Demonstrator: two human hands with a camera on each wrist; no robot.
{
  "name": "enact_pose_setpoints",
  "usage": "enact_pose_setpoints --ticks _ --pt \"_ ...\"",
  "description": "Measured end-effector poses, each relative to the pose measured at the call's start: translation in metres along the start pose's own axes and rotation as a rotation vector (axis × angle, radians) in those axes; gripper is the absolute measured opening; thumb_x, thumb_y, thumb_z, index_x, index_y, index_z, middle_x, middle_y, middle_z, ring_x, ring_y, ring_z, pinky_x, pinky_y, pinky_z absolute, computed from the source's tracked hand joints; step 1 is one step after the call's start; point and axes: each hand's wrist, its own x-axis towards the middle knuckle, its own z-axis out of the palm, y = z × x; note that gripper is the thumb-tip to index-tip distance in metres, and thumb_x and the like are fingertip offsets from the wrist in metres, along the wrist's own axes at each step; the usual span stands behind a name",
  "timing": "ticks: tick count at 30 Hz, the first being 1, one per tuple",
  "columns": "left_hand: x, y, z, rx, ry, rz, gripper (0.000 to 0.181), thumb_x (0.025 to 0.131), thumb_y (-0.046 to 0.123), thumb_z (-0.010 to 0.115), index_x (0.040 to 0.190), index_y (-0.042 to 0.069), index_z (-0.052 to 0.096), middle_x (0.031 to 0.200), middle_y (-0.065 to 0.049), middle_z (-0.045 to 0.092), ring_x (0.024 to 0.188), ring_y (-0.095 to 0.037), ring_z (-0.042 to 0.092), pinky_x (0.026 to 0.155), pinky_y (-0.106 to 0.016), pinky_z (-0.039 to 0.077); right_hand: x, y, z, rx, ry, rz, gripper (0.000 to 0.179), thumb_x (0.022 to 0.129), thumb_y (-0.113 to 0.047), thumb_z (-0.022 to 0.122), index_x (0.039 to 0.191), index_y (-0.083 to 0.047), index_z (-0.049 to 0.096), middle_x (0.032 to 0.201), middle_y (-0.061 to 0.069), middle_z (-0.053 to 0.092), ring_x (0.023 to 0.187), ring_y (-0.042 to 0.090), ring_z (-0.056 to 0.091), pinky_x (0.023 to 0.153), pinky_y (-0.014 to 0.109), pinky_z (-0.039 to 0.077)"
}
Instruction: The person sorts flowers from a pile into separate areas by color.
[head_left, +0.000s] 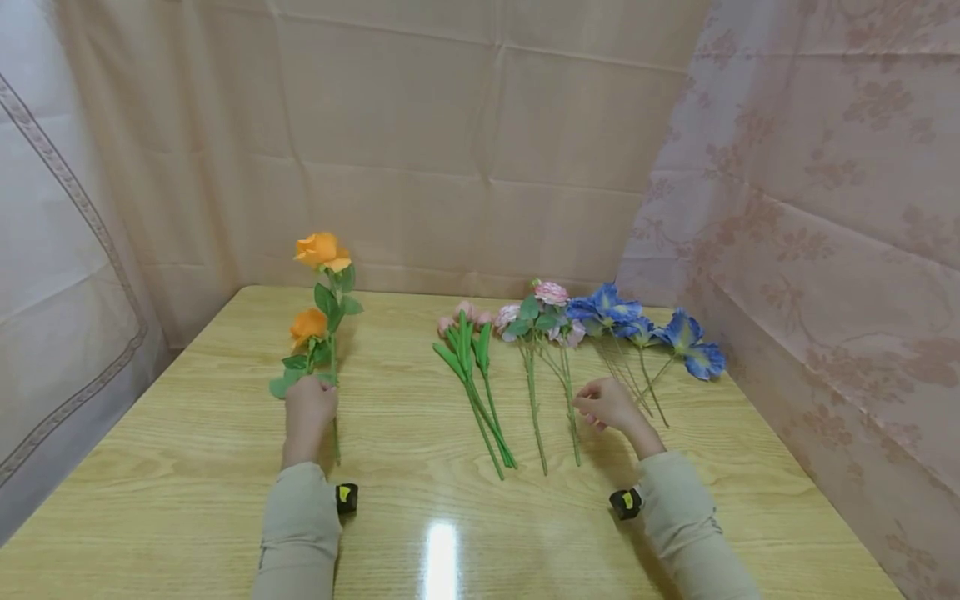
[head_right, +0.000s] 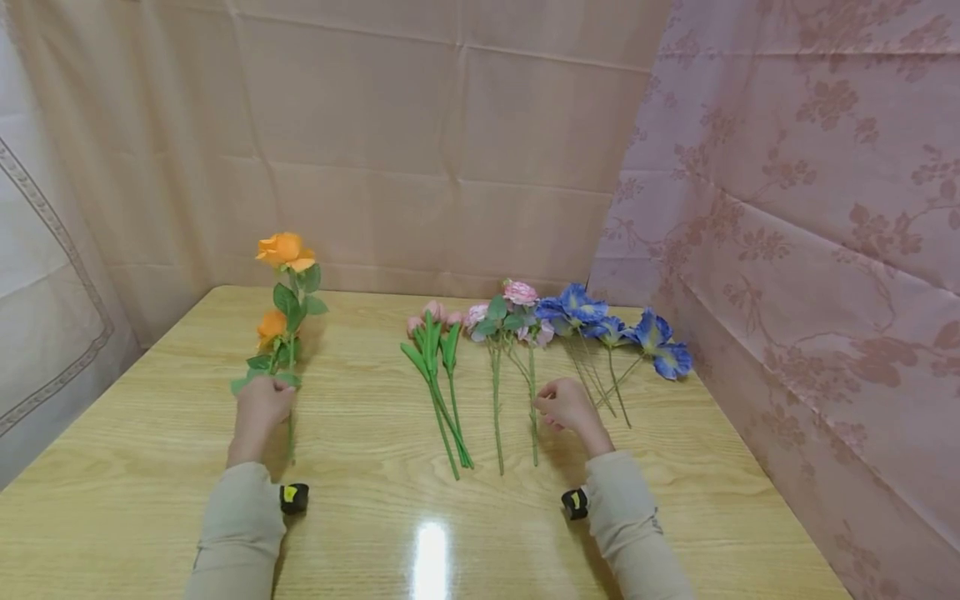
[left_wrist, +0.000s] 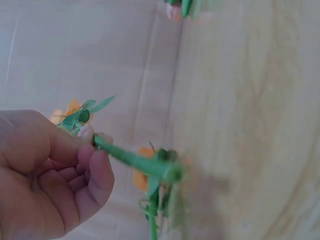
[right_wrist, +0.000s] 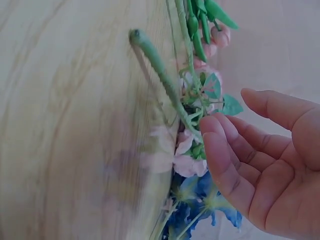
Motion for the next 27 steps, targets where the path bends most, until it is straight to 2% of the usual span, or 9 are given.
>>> enact_pose_setpoints --ticks 3,4,7,11,17,22,27 --pt "-0.001 0.006 -0.002 -0.007 -0.011 0.021 0.021 0.085 0.002 0.051 0.067 -0.008 0.058 0.064 -0.016 0.057 0.061 -0.027 0.053 0.055 -0.035 0.044 0.002 -0.003 0.003 -0.015 0.008 -0.020 0.020 0.086 -0.006 0.056 0.095 0.012 0.061 0.067 0.016 0.059 0.055 0.025 0.058 0.048 0.036 0.050" --pt "-0.001 0.009 -0.002 -0.019 -0.014 0.028 0.018 0.085 0.002 0.052 0.074 -0.010 0.061 0.072 -0.020 0.060 0.066 -0.030 0.056 0.059 -0.037 0.046 0.002 -0.004 0.004 -0.023 0.009 -0.026 0.020 0.086 -0.006 0.056 0.095 0.011 0.061 0.067 0.016 0.060 0.055 0.025 0.058 0.048 0.036 0.050" --pt "-0.003 0.016 -0.002 -0.061 -0.031 0.045 0.015 0.085 0.002 0.055 0.084 -0.012 0.061 0.083 -0.025 0.061 0.065 -0.030 0.060 0.059 -0.037 0.049 0.002 -0.009 0.007 -0.040 0.004 -0.036 0.018 0.086 -0.008 0.058 0.092 0.008 0.062 0.065 0.016 0.059 0.056 0.028 0.058 0.050 0.037 0.051" --pt "-0.005 0.025 -0.001 -0.144 -0.054 0.062 0.015 0.085 0.002 0.056 0.087 -0.012 0.060 0.076 -0.023 0.061 0.051 -0.022 0.060 0.048 -0.029 0.048 0.002 -0.016 0.012 -0.026 -0.012 -0.050 0.019 0.086 -0.009 0.057 0.093 0.008 0.062 0.064 0.019 0.058 0.058 0.033 0.058 0.051 0.039 0.050" --pt "-0.009 0.037 0.004 -0.270 -0.073 0.095 0.013 0.085 -0.001 0.056 0.090 -0.013 0.059 0.066 -0.015 0.058 0.046 -0.017 0.056 0.045 -0.025 0.047 0.002 -0.025 0.026 -0.022 -0.007 -0.060 0.020 0.086 -0.009 0.058 0.096 0.008 0.062 0.075 0.018 0.061 0.062 0.031 0.059 0.052 0.038 0.050" --pt "-0.013 0.046 0.008 -0.286 -0.082 0.120 0.012 0.084 -0.001 0.058 0.089 -0.012 0.060 0.066 -0.014 0.059 0.047 -0.014 0.055 0.046 -0.024 0.048 -0.001 -0.033 0.039 -0.018 0.013 -0.110 0.021 0.086 -0.008 0.058 0.099 0.009 0.061 0.077 0.018 0.062 0.062 0.030 0.059 0.053 0.038 0.050" --pt "-0.020 0.057 0.013 -0.304 -0.113 0.127 0.012 0.084 0.001 0.058 0.090 -0.010 0.060 0.071 -0.014 0.060 0.052 -0.017 0.056 0.048 -0.024 0.047 -0.004 -0.044 0.052 -0.009 0.002 -0.200 0.022 0.086 -0.009 0.058 0.100 0.009 0.061 0.074 0.015 0.062 0.060 0.030 0.058 0.051 0.033 0.049"
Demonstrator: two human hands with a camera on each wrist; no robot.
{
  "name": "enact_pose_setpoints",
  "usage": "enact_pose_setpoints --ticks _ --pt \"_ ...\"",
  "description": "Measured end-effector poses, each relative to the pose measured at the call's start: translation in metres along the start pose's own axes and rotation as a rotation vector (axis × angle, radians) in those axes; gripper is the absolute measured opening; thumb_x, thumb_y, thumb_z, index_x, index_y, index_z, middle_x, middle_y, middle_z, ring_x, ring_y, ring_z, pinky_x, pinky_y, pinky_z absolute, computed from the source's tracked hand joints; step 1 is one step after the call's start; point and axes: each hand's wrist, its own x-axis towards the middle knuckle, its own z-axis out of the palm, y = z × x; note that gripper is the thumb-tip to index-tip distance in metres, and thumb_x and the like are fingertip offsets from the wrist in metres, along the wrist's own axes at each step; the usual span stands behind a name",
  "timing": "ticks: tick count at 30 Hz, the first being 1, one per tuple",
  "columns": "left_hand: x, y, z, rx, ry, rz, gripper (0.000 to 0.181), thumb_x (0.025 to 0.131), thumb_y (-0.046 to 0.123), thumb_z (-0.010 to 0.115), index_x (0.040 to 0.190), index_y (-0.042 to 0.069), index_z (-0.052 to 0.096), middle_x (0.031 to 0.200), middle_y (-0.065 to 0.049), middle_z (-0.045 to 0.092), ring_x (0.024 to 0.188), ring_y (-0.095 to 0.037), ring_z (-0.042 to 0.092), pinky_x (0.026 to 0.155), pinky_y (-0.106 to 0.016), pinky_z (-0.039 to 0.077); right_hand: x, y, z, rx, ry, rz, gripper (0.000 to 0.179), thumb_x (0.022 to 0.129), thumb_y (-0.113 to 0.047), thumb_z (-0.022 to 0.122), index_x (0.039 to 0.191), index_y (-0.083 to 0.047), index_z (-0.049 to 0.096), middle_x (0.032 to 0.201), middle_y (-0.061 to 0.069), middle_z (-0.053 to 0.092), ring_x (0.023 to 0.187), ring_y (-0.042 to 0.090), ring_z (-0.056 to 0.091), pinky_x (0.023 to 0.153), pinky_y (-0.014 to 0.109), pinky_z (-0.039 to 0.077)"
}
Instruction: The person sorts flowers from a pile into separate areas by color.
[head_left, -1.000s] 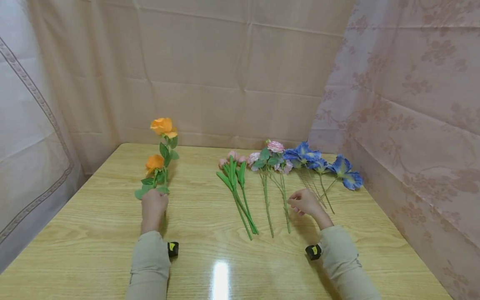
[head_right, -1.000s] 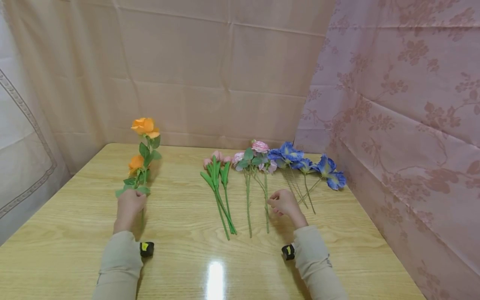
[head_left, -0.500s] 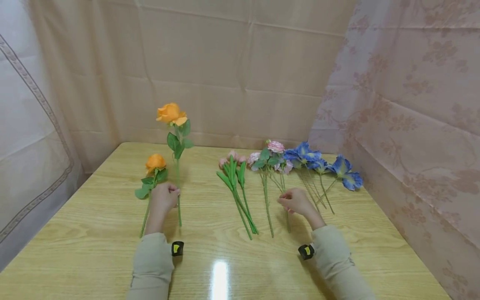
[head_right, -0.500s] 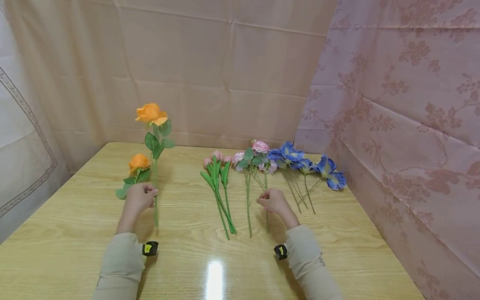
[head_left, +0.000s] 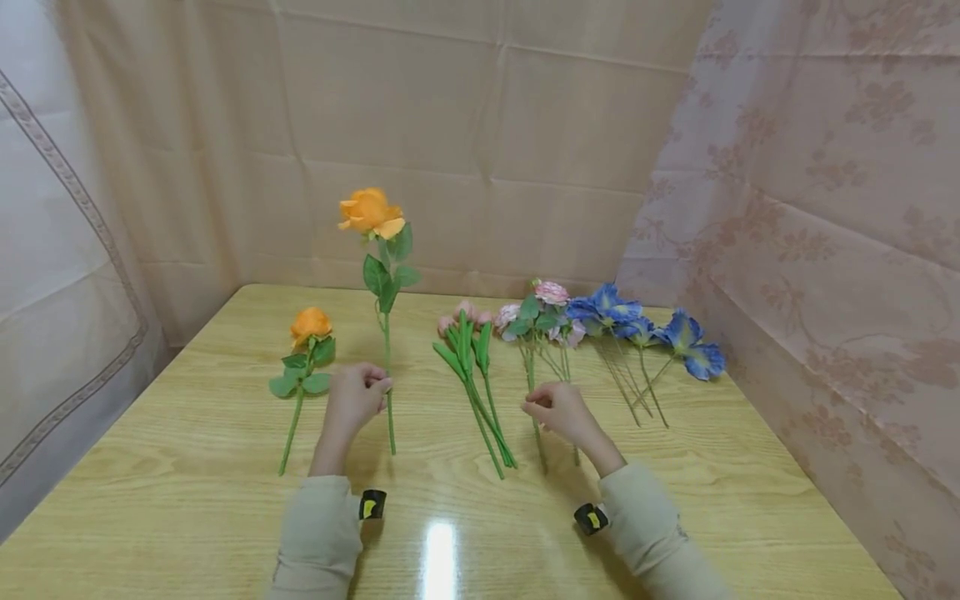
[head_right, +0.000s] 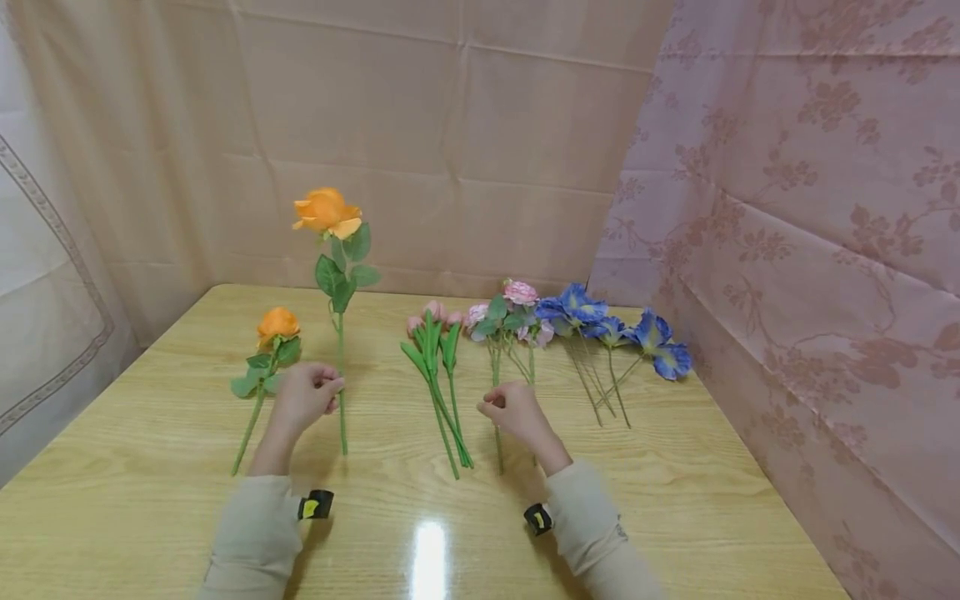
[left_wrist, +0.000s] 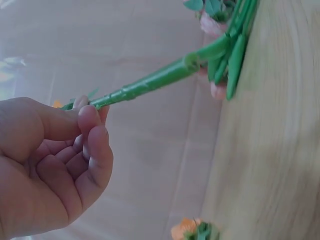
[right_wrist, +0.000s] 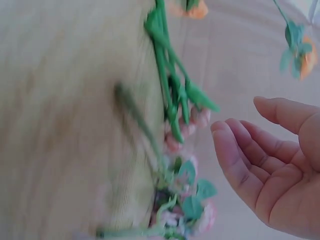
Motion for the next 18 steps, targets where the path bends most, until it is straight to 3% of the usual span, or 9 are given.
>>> enact_pose_setpoints --ticks 7,14,18 --pt "-0.009 0.017 0.013 -0.027 -0.046 0.026 0.008 0.084 0.000 0.059 0.086 -0.008 0.060 0.069 -0.012 0.060 0.058 -0.026 0.059 0.050 -0.024 0.047 -0.005 -0.020 0.020 0.022 -0.015 -0.103 0.021 0.085 -0.009 0.060 0.097 0.009 0.061 0.071 0.009 0.061 0.059 0.027 0.059 0.048 0.023 0.047" --pt "-0.014 0.027 0.029 -0.083 -0.099 0.049 0.004 0.082 -0.004 0.060 0.080 -0.007 0.059 0.065 -0.010 0.058 0.053 -0.021 0.057 0.050 -0.025 0.048 -0.008 -0.037 0.037 0.039 -0.031 -0.187 0.021 0.084 -0.010 0.062 0.096 0.008 0.062 0.075 0.007 0.062 0.062 0.015 0.057 0.051 0.022 0.047" --pt "-0.019 0.033 0.035 -0.090 -0.115 0.090 0.006 0.081 -0.005 0.060 0.076 -0.006 0.058 0.063 -0.009 0.057 0.052 -0.021 0.057 0.049 -0.026 0.049 -0.010 -0.044 0.048 0.071 -0.055 -0.254 0.021 0.084 -0.008 0.061 0.095 0.010 0.061 0.075 0.010 0.063 0.062 0.017 0.059 0.052 0.021 0.048"
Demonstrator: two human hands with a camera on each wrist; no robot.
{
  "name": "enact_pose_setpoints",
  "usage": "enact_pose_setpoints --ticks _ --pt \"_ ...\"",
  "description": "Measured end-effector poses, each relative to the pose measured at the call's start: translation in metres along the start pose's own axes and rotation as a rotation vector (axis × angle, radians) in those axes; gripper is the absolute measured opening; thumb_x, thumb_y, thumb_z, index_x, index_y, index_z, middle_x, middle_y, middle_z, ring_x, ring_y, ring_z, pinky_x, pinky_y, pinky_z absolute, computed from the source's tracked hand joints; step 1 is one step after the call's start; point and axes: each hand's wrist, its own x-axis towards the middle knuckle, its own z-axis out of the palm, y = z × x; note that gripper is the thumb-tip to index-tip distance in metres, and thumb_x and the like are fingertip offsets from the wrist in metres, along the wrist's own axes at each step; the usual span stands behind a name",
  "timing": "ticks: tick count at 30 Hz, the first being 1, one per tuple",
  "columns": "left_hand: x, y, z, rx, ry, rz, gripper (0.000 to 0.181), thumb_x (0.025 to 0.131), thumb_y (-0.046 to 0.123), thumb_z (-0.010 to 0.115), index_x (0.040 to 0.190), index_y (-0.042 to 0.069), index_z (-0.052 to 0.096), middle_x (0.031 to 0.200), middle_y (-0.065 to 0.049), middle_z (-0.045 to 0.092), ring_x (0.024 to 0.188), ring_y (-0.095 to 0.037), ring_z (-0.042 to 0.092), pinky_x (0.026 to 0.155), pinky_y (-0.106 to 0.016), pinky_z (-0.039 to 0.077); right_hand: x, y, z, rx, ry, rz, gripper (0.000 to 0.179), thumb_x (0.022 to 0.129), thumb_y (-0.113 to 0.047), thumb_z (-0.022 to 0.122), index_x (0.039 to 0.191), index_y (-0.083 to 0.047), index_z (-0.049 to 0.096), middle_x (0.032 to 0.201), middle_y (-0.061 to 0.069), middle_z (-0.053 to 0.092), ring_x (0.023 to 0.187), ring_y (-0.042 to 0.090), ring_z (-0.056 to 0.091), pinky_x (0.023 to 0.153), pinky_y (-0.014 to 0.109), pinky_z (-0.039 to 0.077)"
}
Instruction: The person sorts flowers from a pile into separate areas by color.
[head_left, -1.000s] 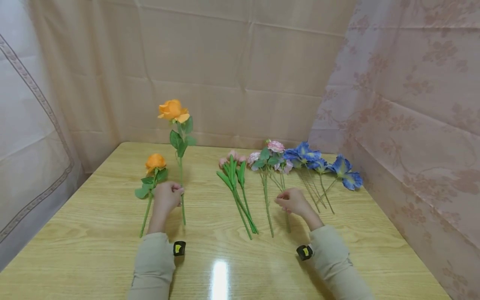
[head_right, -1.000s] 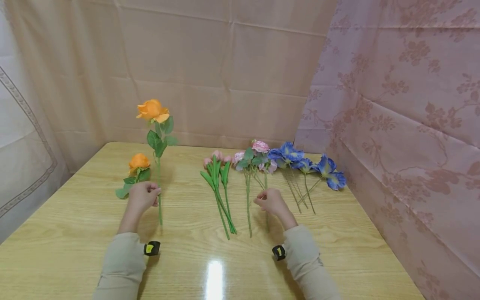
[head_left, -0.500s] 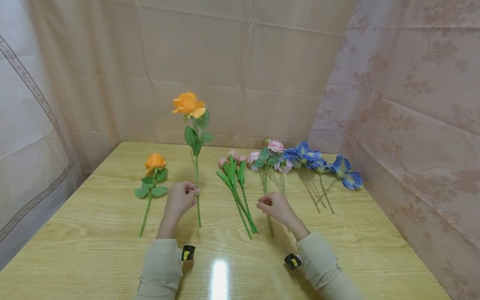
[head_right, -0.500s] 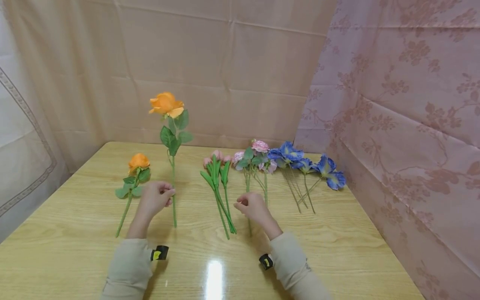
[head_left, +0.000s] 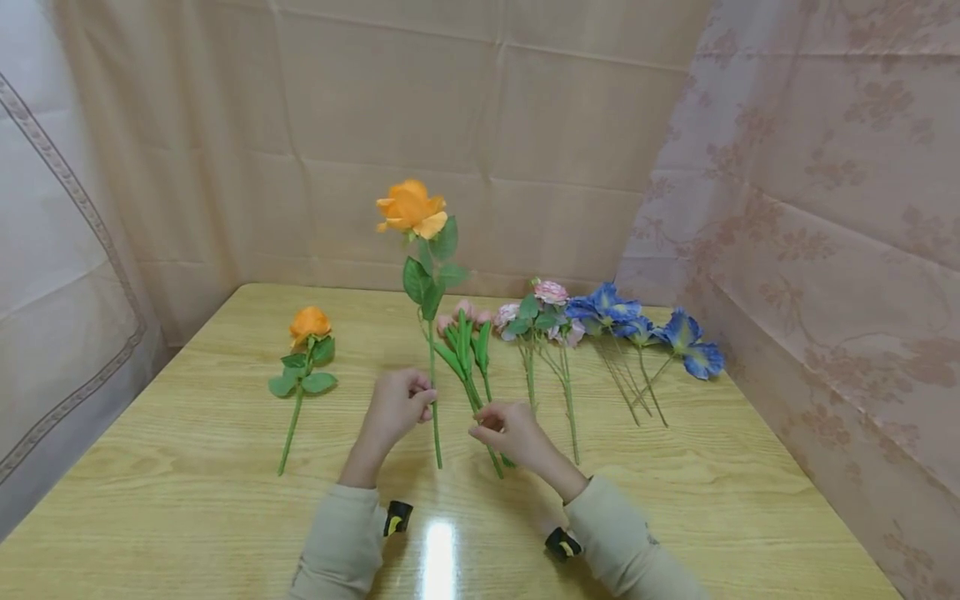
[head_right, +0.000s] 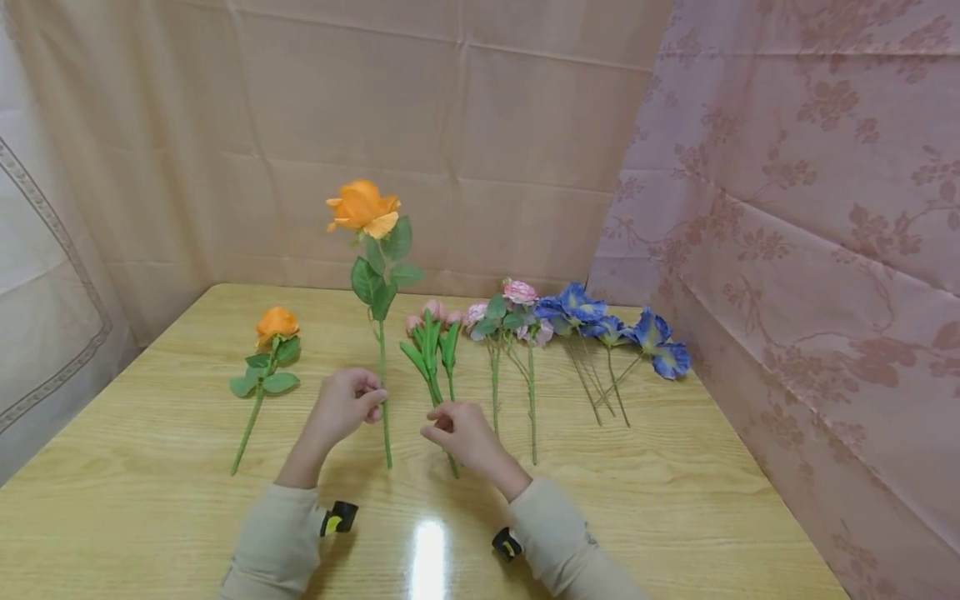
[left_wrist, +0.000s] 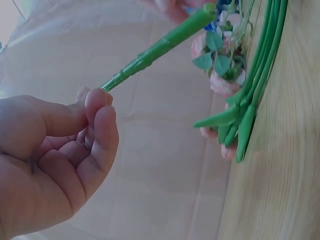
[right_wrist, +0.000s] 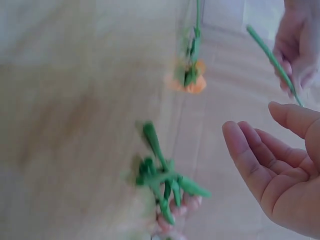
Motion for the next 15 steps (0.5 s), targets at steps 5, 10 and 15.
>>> enact_pose_setpoints --ticks 5,10,15 --pt "-0.004 0.005 0.006 0.006 -0.031 0.048 0.010 0.081 -0.006 0.060 0.072 -0.005 0.056 0.064 -0.010 0.057 0.053 -0.022 0.058 0.050 -0.026 0.049 -0.001 -0.006 0.010 0.116 -0.031 0.007 0.027 0.085 -0.010 0.061 0.099 0.013 0.059 0.078 0.015 0.064 0.066 0.027 0.062 0.052 0.025 0.050" --pt "-0.005 0.007 0.011 0.021 -0.054 0.084 0.014 0.081 -0.007 0.059 0.069 -0.003 0.055 0.063 -0.012 0.056 0.050 -0.017 0.057 0.049 -0.025 0.049 -0.001 -0.012 0.015 0.242 -0.031 0.062 0.026 0.084 -0.007 0.062 0.100 0.014 0.057 0.081 0.018 0.062 0.071 0.031 0.062 0.055 0.026 0.051" --pt "-0.007 0.007 0.013 0.058 -0.063 0.112 0.014 0.082 -0.006 0.059 0.069 -0.002 0.055 0.063 -0.013 0.057 0.048 -0.014 0.055 0.046 -0.024 0.046 0.000 -0.015 0.019 0.303 -0.020 0.055 0.021 0.082 0.000 0.062 0.096 0.015 0.057 0.080 0.020 0.061 0.068 0.030 0.062 0.056 0.027 0.052"
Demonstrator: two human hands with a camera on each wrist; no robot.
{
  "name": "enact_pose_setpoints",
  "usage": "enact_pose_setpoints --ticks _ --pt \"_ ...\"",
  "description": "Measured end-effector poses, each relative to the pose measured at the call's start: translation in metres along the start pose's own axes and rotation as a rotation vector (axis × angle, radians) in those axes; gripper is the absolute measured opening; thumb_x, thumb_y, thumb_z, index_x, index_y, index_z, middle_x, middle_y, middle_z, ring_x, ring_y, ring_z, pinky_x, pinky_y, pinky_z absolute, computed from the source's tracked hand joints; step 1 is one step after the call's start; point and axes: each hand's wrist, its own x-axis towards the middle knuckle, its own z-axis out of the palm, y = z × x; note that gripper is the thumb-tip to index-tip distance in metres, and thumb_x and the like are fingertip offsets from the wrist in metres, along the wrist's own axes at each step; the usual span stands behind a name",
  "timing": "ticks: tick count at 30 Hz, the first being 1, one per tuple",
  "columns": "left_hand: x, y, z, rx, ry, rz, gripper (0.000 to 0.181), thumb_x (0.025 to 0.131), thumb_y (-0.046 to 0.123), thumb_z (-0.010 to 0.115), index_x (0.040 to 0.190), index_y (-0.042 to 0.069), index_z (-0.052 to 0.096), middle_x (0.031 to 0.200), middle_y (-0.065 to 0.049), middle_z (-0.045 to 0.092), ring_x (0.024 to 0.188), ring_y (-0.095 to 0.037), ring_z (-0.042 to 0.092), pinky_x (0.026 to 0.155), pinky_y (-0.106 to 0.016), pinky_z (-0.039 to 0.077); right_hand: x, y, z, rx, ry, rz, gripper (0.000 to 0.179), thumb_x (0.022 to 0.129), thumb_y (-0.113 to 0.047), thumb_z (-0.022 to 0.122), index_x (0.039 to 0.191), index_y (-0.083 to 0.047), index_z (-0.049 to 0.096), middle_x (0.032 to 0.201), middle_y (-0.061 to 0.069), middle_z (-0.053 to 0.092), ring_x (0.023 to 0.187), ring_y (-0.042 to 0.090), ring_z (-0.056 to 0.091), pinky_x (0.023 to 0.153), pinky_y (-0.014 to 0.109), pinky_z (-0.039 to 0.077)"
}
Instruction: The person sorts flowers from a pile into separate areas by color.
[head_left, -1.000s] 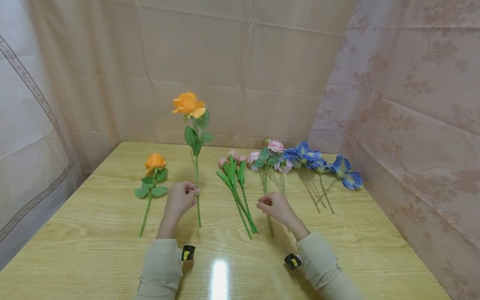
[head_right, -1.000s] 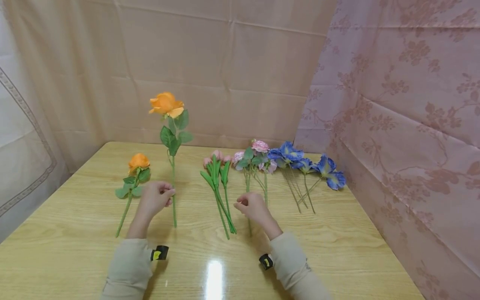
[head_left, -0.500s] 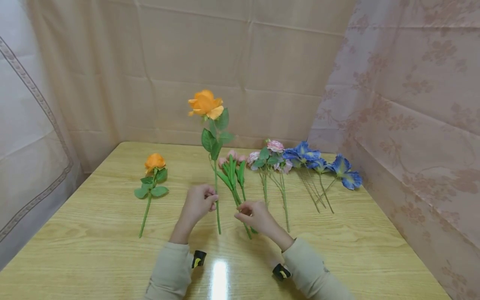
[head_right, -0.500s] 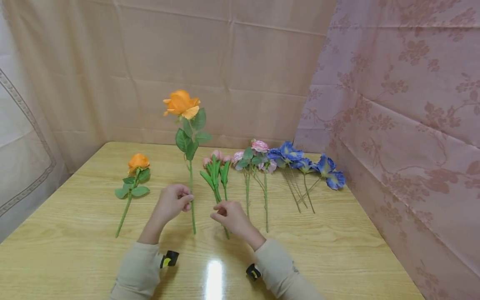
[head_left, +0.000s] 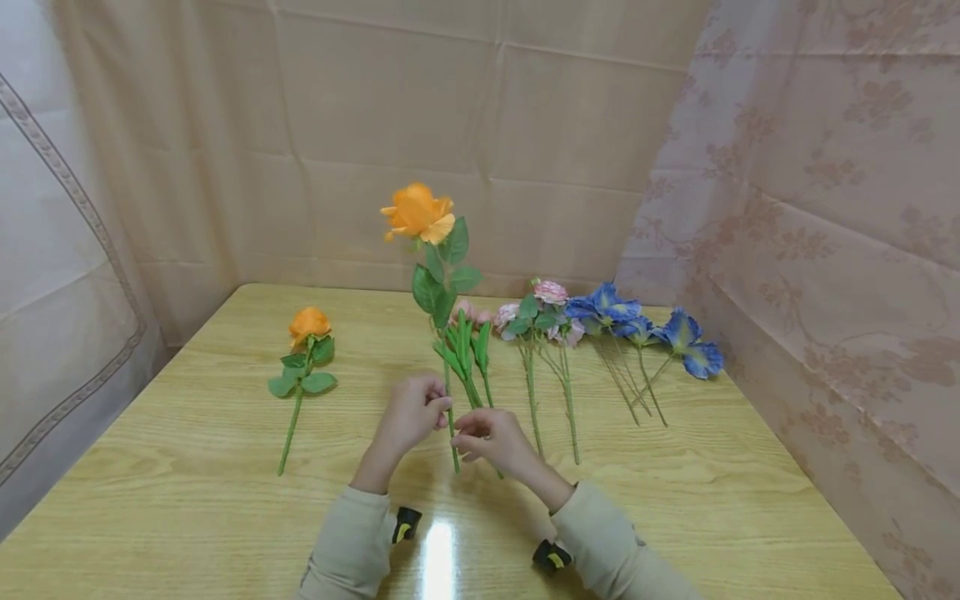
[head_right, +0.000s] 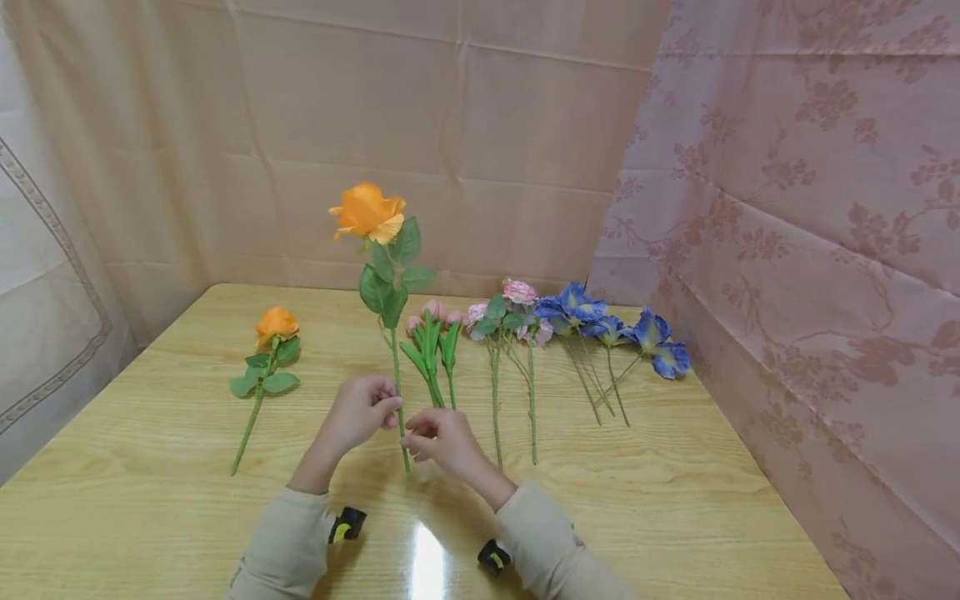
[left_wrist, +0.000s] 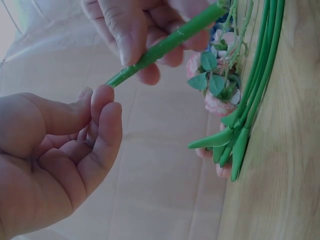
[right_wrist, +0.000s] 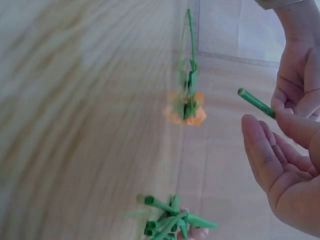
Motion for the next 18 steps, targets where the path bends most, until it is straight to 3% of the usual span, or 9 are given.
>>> enact_pose_setpoints --ticks 8,13,18 --pt "-0.001 -0.003 0.002 -0.024 -0.004 0.006 0.015 0.081 -0.007 0.059 0.068 -0.001 0.054 0.062 -0.014 0.056 0.049 -0.018 0.056 0.047 -0.023 0.047 0.000 -0.008 0.005 0.049 -0.012 -0.025 0.013 0.082 0.007 0.058 0.088 0.019 0.055 0.076 0.023 0.059 0.064 0.033 0.061 0.055 0.029 0.052" --pt "0.000 -0.004 0.002 -0.041 -0.014 -0.025 0.014 0.082 -0.006 0.059 0.069 -0.002 0.054 0.063 -0.012 0.056 0.049 -0.015 0.054 0.047 -0.023 0.047 -0.003 -0.026 0.006 0.049 -0.004 -0.024 0.006 0.081 0.013 0.055 0.082 0.018 0.054 0.073 0.026 0.057 0.064 0.041 0.059 0.054 0.031 0.052" --pt "0.001 -0.005 0.000 -0.064 -0.030 -0.054 0.014 0.082 -0.006 0.059 0.070 -0.002 0.054 0.065 -0.013 0.056 0.051 -0.020 0.056 0.049 -0.026 0.049 -0.002 -0.030 0.009 0.041 0.001 0.006 0.005 0.081 0.014 0.054 0.081 0.018 0.054 0.072 0.027 0.056 0.064 0.044 0.058 0.055 0.035 0.052"
